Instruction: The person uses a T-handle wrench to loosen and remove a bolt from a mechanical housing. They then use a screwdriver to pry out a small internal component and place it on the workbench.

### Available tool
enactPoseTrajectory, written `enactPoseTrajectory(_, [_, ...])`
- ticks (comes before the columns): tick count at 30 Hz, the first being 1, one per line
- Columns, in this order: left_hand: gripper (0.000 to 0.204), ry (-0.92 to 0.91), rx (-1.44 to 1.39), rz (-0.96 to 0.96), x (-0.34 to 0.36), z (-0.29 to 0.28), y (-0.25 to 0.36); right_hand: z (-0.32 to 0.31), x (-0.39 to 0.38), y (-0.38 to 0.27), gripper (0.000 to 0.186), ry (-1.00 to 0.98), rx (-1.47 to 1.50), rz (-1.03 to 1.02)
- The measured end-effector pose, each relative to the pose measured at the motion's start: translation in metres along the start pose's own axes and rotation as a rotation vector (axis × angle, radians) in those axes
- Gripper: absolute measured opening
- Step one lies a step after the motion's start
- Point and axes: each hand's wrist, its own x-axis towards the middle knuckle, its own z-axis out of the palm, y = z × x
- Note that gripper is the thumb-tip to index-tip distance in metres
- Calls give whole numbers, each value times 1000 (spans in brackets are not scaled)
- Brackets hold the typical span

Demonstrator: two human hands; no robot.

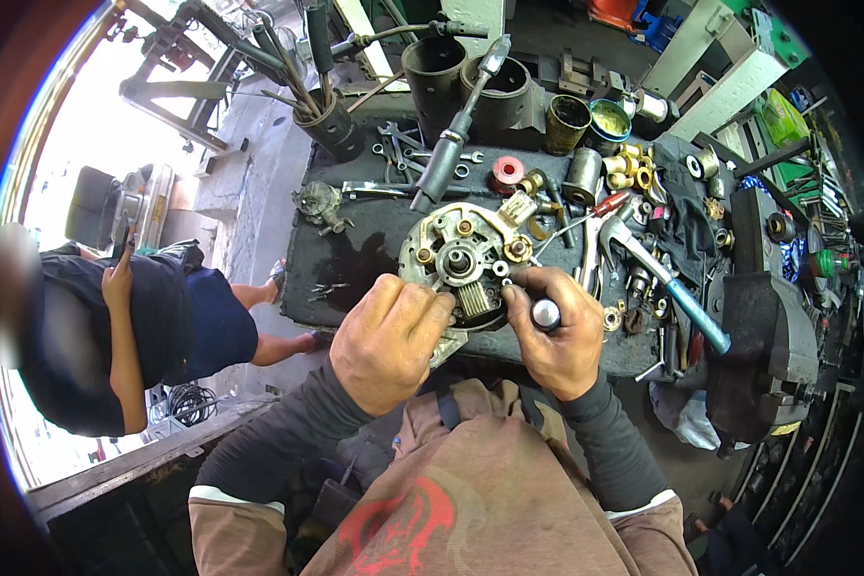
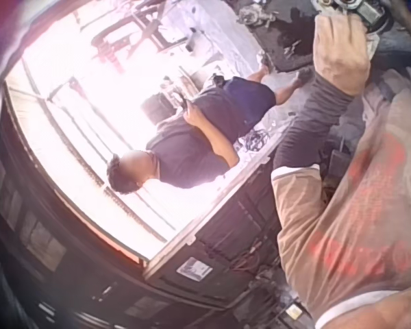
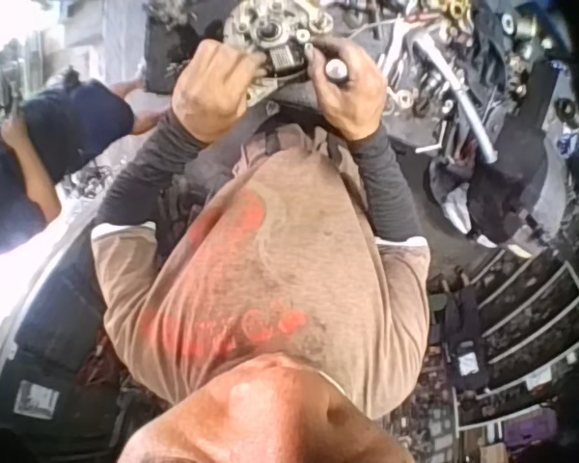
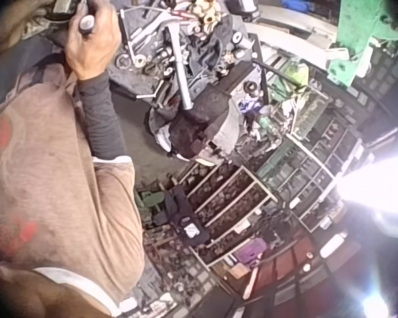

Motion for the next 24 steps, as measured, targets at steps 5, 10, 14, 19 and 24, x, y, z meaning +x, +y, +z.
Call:
enactPoseTrajectory(5, [31, -61, -196, -100, 4, -5, -1, -3, 0, 0, 12, -65, 49, 38])
enactPoseTrajectory(10, [25, -33, -240, -188, 13, -7, 7, -7, 3, 4, 12, -101, 89, 30])
enactPoseTrajectory(14, [26, 17, -184, -217, 10, -6, 13, -7, 5, -1, 11, -110, 90, 79])
enactPoseTrajectory(19, [30, 12, -95, -204, 3, 1, 15, 1, 0, 0, 11, -28, 62, 81])
enactPoseTrajectory(24, [28, -25, -33, -100, -6, 4, 9, 3, -5, 4, 13, -13, 36, 23])
